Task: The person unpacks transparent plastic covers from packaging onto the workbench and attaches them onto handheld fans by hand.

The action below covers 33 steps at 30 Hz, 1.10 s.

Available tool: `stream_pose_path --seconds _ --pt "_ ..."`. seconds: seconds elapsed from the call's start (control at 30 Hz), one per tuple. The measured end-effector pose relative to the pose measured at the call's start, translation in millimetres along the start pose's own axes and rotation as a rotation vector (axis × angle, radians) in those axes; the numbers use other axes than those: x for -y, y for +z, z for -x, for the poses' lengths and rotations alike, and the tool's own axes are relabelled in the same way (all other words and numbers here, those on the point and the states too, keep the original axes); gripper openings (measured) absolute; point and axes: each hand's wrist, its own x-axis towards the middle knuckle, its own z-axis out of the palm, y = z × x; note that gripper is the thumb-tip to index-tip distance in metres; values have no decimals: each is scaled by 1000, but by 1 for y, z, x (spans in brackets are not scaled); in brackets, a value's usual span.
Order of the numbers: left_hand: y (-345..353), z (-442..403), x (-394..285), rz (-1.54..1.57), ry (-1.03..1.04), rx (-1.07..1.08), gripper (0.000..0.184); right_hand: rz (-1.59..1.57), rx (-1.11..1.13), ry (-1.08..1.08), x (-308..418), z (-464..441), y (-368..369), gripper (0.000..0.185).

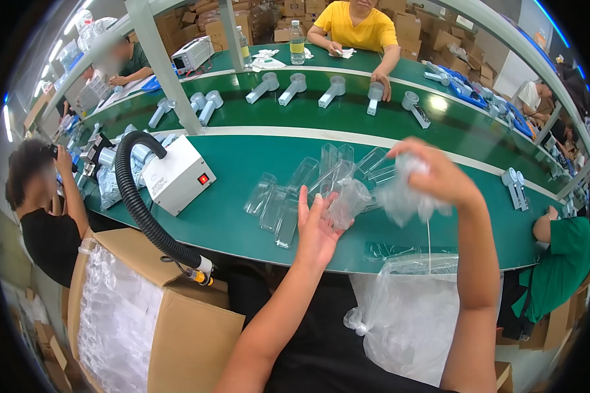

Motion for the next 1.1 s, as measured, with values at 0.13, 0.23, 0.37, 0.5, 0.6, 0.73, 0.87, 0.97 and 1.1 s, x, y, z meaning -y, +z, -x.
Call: stream_pose_path --seconds 0.13,0.23,0.37,0.5,0.6,0.73,0.87,0.97,1.1 --pt "-1 0 1 17 -6 32 80 -59 277 174 6 12 48 38" --pt "0 2 7 38 -38 11 77 20 269 170 -11 -2 68 34" --pt "0 4 5 107 -50 -17 78 -332 176 382 9 -14 52 21" --pt "0 4 2 113 -63 -19 80 -218 83 337 5 -14 39 18" --pt "1 4 3 104 -78 -19 81 -224 68 313 3 -10 35 17" --pt "1 6 4 95 -81 -38 74 -561 -106 228 2 -9 25 24" --pt "-1 6 5 98 -95 -42 59 -825 -425 187 5 37 -5 23" --pt "4 16 -5 -67 -21 36 64 -584 -443 184 -9 125 -13 53" --pt "13 21 -31 -208 115 82 67 -647 252 477 -40 258 36 30"
